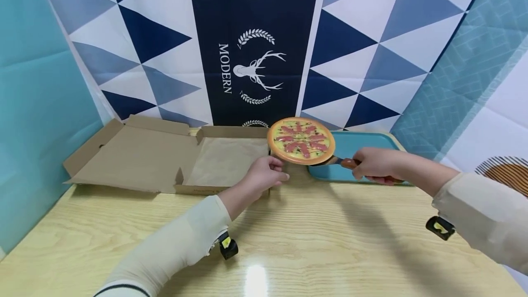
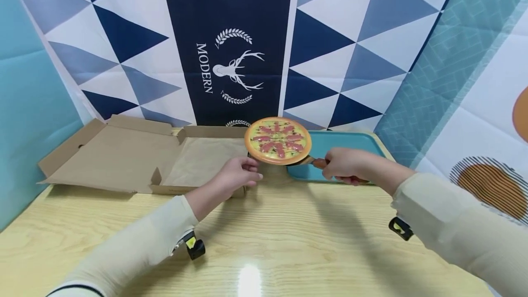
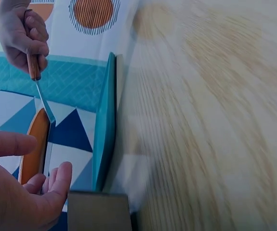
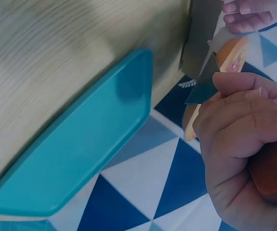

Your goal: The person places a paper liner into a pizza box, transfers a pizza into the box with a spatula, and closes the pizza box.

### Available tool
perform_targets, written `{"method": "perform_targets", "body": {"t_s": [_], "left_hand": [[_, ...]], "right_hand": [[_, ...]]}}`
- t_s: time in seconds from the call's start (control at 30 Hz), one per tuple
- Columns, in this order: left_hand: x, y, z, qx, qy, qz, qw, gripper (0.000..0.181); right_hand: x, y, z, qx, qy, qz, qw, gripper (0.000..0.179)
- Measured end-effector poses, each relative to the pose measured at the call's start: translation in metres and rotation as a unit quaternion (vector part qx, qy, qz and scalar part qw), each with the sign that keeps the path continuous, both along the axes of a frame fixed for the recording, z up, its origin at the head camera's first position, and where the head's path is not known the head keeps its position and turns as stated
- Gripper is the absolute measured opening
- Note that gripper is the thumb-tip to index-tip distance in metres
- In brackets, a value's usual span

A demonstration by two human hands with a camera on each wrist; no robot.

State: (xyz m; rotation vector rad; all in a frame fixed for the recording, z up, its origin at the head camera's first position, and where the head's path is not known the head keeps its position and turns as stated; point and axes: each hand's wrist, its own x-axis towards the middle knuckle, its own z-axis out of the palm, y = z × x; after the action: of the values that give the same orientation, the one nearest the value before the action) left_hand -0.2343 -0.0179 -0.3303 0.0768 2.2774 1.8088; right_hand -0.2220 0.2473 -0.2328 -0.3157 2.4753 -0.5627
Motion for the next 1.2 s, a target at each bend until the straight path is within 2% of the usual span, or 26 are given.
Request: {"method": "perform_targets", "body": {"t_s": [0.2,0.33,0.47,0.6,0.7,0.93,1.13,1.2], "left_hand": [[0.005,-0.020,0.000,-0.006,0.012,0.006,0.9999,0.034],[0.008,-0.031,-0.001,-0.014,0.023,0.009,0.9996,0.032],[0.010,-0.044,-0.002,-0.052,0.048,0.017,0.9974,0.031],[0.011,-0.058,0.000,-0.103,0.077,0.020,0.9915,0.028],[0.010,-0.071,0.001,-0.143,0.107,0.016,0.9839,0.025],[0.012,-0.101,0.003,-0.225,0.171,0.016,0.9592,0.023],[0.017,-0.128,0.003,-0.281,0.224,0.023,0.9330,0.021],[0.019,-0.136,0.004,-0.292,0.236,0.027,0.9264,0.020]], "right_hand": [[-0.009,-0.020,-0.004,0.004,0.007,0.006,0.9999,0.008],[-0.011,-0.030,-0.006,0.006,0.008,0.004,0.9999,0.006],[-0.013,-0.040,-0.008,0.005,0.005,0.002,1.0000,0.005],[-0.016,-0.049,-0.010,0.005,0.008,0.008,0.9999,0.007],[-0.019,-0.055,-0.010,-0.002,0.008,0.009,0.9999,0.007],[-0.023,-0.068,-0.013,-0.013,0.007,0.006,0.9999,0.005],[-0.027,-0.079,-0.016,-0.014,0.010,0.004,0.9998,0.010],[-0.029,-0.083,-0.018,-0.012,0.012,0.003,0.9999,0.012]]}}
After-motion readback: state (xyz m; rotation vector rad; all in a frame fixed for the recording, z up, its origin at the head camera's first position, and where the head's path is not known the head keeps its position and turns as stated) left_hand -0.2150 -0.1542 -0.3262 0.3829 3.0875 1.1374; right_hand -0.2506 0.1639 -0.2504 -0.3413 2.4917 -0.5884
